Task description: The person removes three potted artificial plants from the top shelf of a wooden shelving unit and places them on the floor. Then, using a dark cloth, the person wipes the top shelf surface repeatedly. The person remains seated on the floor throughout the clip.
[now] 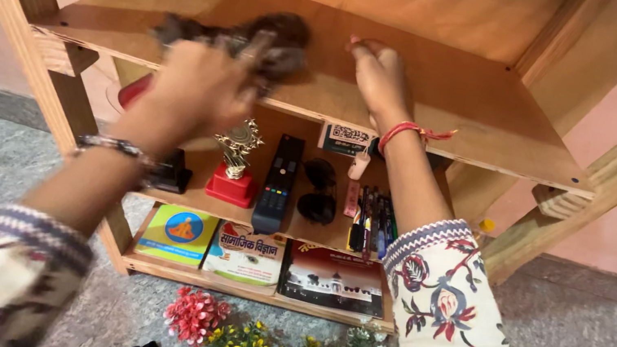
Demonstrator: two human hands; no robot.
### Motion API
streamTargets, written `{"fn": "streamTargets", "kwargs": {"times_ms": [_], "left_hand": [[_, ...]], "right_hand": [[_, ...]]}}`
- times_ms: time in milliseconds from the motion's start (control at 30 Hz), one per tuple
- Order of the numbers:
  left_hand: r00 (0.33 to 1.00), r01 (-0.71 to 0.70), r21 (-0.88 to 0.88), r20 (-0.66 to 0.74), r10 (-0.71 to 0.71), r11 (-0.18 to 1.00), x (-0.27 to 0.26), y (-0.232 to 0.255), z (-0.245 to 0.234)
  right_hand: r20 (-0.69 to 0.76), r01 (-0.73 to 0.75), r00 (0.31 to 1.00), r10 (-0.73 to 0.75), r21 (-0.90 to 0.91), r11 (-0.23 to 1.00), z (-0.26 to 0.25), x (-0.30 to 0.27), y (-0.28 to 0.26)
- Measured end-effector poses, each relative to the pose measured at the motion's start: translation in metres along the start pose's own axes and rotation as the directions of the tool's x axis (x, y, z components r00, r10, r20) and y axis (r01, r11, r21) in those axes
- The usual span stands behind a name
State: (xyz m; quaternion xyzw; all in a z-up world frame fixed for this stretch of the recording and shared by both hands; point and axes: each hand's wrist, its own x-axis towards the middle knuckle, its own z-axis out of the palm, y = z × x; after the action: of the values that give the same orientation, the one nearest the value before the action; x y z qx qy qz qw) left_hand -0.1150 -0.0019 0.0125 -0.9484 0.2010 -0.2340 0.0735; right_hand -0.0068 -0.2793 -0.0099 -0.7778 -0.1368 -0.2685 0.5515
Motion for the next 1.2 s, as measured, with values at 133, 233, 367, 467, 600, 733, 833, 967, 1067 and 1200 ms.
{"fn": "streamTargets", "kwargs": {"times_ms": [133,233,367,467,600,733,833,967,1067,1200], "left_hand": [[0.990,-0.138,-0.140,-0.021,0.137,0.980,0.032,0.083,-0.011],[0.983,-0.177,-0.198,0.015,0.184,0.964,0.051,0.105,-0.015],[0.991,-0.107,-0.153,0.069,0.119,0.982,0.076,0.088,-0.007],[0.987,0.063,-0.129,0.158,-0.043,0.990,0.076,0.034,0.012],[0.945,0.266,-0.115,0.227,-0.235,0.957,0.051,-0.079,0.038],[0.917,0.367,-0.073,0.199,-0.347,0.927,0.041,-0.153,0.064],[0.911,0.379,-0.051,0.199,-0.362,0.924,0.051,-0.164,0.082],[0.901,0.390,-0.084,0.239,-0.361,0.917,0.073,-0.166,0.093],[0.881,0.428,-0.162,0.297,-0.370,0.889,0.098,-0.170,0.099],[0.870,0.409,-0.160,0.367,-0.331,0.898,0.137,-0.176,0.110]], "right_hand": [[-0.089,-0.092,0.991,0.102,0.109,0.990,-0.008,0.003,0.003],[-0.084,-0.193,0.972,0.221,0.255,0.947,-0.012,-0.002,-0.005],[-0.117,-0.190,0.969,0.217,0.206,0.960,-0.014,-0.008,-0.017],[-0.147,-0.160,0.975,0.168,0.066,0.985,-0.013,-0.009,-0.024],[-0.109,-0.304,0.948,0.299,-0.024,0.953,-0.008,-0.013,-0.028],[0.088,0.068,0.995,-0.057,-0.134,0.989,-0.001,-0.014,-0.037],[0.253,0.003,0.962,0.103,-0.387,0.922,0.005,-0.020,-0.049],[0.421,0.406,0.897,-0.136,-0.662,0.630,0.016,-0.040,-0.067],[0.453,0.459,0.869,-0.198,-0.592,0.662,0.015,-0.044,-0.075],[0.470,0.496,0.850,-0.238,-0.560,0.664,0.014,-0.041,-0.077]]}}
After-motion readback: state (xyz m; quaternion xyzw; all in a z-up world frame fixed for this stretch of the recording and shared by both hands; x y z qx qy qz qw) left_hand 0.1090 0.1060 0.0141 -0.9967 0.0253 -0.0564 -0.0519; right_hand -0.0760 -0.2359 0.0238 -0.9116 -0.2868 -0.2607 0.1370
